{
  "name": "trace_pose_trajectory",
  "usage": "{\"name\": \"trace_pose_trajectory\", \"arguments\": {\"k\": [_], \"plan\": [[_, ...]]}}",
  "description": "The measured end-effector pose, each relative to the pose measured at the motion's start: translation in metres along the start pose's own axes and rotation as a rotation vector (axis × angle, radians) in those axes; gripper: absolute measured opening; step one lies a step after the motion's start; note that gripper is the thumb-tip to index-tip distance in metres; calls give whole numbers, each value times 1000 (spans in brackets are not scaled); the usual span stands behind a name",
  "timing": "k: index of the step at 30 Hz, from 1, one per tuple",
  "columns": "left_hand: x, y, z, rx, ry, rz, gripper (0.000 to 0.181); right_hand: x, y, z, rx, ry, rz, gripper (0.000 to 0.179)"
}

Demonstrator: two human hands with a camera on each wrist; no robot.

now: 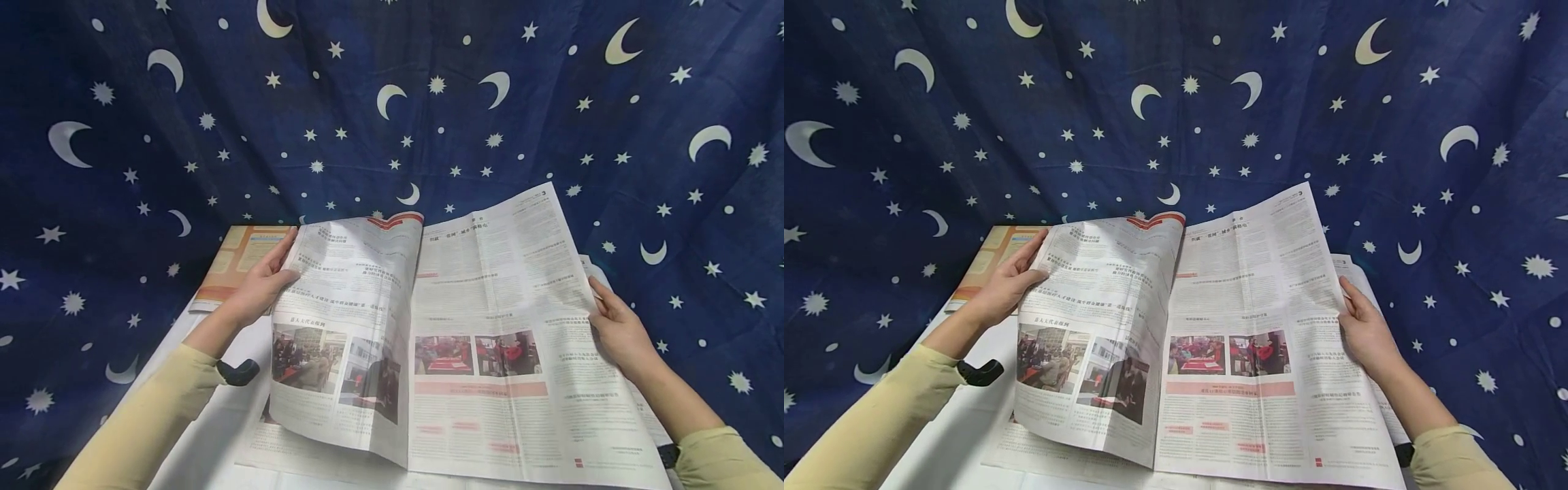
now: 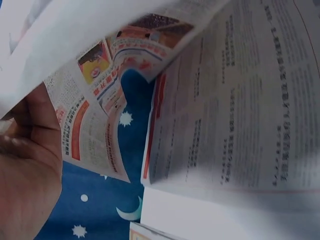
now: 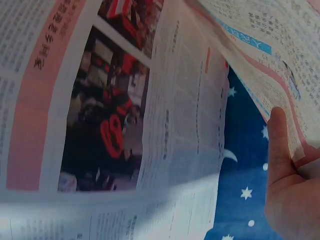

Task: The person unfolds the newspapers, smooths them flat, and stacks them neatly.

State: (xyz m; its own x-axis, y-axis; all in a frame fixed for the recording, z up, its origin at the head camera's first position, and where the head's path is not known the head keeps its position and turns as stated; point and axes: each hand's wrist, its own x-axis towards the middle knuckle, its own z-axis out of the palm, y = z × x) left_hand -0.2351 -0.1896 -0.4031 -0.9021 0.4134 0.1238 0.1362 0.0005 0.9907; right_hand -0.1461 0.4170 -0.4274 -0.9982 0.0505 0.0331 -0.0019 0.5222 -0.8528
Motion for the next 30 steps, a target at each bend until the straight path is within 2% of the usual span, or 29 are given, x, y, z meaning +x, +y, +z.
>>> {"name": "trace_pose_trajectory", "arguments": {"k": [9, 20, 30], "plan": [[-6, -10, -13, 74, 23, -23, 78, -3, 14, -16, -21, 37, 32, 70], [-15, -23, -29, 192, 13, -112, 77, -8, 25, -24, -69, 43, 39, 66], [-23, -32, -39, 269, 28, -210, 79, -9, 35, -28, -114, 20, 102, 66]]}}
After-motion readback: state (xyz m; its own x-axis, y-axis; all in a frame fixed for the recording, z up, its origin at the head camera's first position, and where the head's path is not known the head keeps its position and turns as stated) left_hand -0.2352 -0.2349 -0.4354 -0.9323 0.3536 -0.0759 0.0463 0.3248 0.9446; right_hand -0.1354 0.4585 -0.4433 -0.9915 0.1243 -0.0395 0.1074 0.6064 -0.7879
